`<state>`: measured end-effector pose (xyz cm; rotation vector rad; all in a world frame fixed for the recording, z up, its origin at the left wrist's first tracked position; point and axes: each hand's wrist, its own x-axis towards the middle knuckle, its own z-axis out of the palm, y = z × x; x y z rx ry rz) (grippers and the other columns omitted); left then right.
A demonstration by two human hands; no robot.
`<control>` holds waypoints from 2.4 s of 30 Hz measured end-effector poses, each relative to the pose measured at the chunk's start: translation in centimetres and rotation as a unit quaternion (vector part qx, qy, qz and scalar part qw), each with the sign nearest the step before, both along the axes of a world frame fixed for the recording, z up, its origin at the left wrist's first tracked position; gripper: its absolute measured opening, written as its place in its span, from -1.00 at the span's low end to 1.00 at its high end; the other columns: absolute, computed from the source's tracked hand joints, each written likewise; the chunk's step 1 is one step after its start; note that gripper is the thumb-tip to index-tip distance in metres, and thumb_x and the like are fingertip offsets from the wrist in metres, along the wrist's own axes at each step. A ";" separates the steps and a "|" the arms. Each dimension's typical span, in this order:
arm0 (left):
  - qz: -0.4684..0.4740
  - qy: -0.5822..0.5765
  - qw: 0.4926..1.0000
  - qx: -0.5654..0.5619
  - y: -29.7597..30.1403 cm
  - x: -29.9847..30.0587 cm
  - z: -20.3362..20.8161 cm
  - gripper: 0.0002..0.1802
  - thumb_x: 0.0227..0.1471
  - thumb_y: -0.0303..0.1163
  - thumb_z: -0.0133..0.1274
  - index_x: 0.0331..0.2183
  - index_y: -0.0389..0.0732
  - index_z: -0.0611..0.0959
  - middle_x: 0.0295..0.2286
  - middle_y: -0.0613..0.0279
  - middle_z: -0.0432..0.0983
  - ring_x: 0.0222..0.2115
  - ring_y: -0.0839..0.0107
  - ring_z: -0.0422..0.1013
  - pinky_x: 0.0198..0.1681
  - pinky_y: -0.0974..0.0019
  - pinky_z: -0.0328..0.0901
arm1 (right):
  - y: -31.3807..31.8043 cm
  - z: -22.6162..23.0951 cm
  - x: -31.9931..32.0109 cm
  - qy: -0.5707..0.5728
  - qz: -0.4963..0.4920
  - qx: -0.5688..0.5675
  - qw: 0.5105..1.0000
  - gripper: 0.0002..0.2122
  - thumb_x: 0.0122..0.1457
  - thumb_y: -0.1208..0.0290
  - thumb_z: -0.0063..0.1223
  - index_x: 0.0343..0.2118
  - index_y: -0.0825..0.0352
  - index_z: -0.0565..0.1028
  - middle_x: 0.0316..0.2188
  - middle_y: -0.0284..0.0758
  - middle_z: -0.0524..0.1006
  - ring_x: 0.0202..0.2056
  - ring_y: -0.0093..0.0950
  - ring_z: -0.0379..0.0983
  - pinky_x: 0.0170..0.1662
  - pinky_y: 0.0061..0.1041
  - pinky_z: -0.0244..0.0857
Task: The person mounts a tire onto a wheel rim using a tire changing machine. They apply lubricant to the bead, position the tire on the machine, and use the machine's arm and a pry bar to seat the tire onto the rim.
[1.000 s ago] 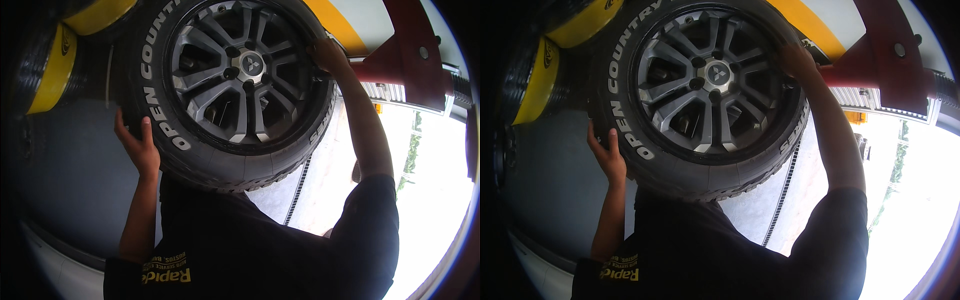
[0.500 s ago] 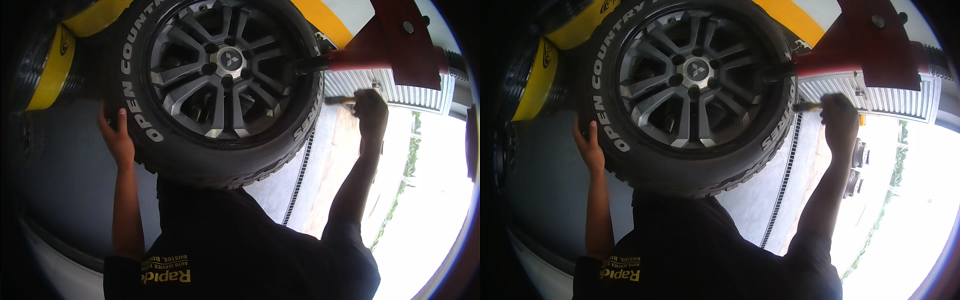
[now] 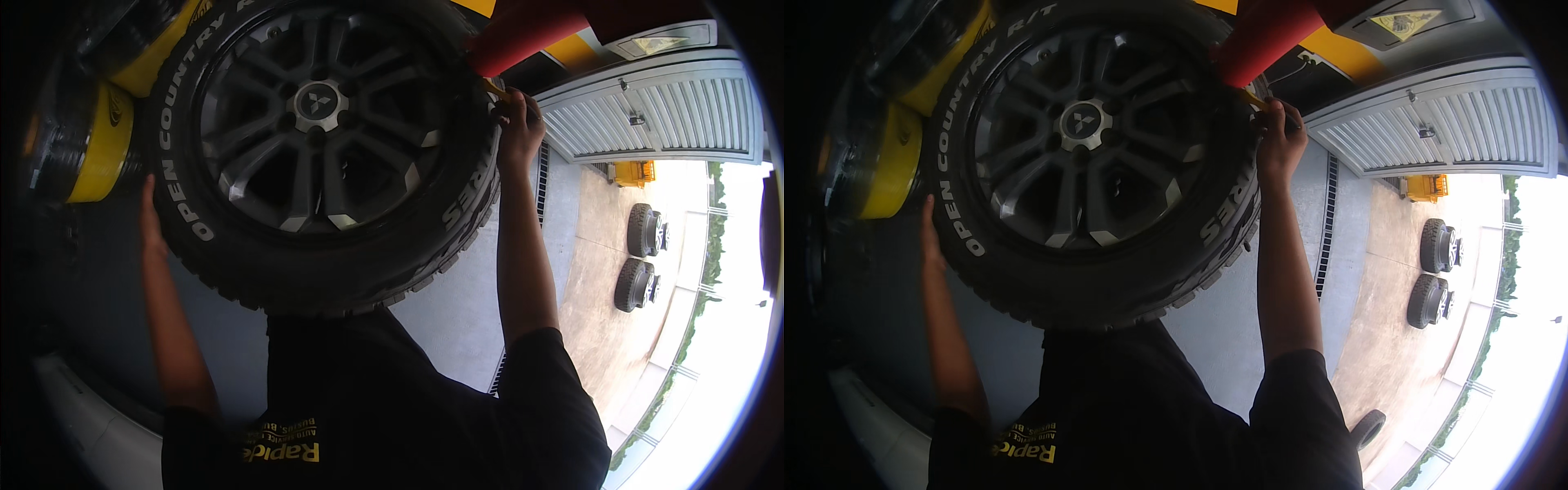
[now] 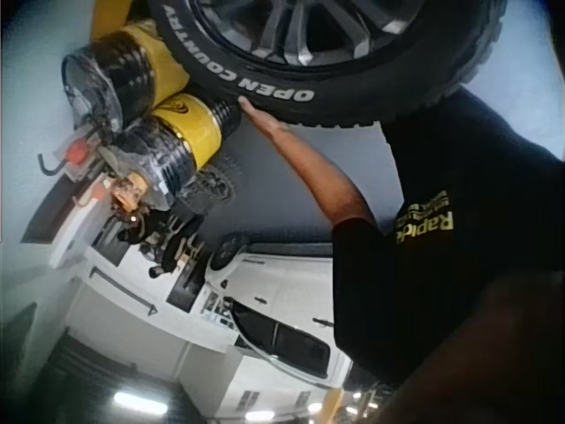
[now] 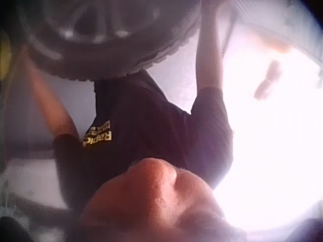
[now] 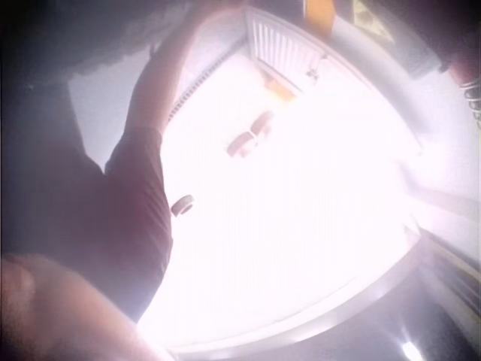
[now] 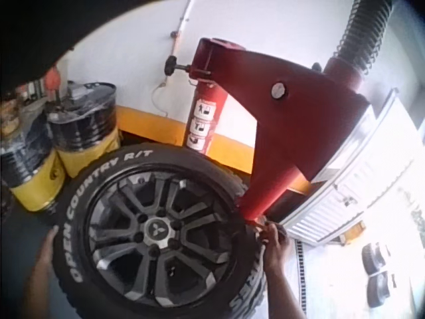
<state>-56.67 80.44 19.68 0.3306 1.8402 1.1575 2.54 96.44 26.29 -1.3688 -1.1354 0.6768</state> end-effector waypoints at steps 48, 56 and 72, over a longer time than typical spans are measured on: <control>-0.214 -0.032 0.976 0.007 23.6 -11.1 -0.7 -0.21 0.30 0.19 -0.08 0.26 -0.25 0.43 0.13 0.14 0.46 0.09 0.35 0.43 0.18 0.34 0.29 | -8.5 -5.6 3.6 -0.135 -0.157 -0.207 0.956 -0.71 0.44 0.26 -0.11 0.03 0.38 0.31 -0.06 -0.18 0.40 -0.01 -0.37 0.30 0.20 -0.34 0.12; -0.247 0.163 0.951 0.086 27.5 -13.2 -4.3 -0.25 0.35 0.13 -0.17 0.30 -0.24 0.38 0.24 0.07 0.33 0.28 0.27 0.23 0.34 0.32 0.05 | -11.5 -1.5 1.5 -0.249 -0.236 -0.105 0.933 -0.82 0.43 0.43 -0.09 -0.03 0.41 0.40 -0.17 -0.11 0.63 -0.25 -0.52 0.54 -0.01 -0.45 0.36; -0.290 0.388 0.863 0.144 16.3 -8.2 -1.8 -0.14 0.29 0.20 -0.09 0.32 -0.26 0.31 0.31 -0.07 0.18 0.37 0.11 0.06 0.41 0.19 -0.08 | -6.4 15.8 -10.7 -0.548 0.106 -0.205 0.804 -0.80 0.35 0.39 0.07 -0.09 0.32 0.65 -0.43 -0.31 0.71 -0.55 -0.63 0.54 -0.40 -0.61 0.41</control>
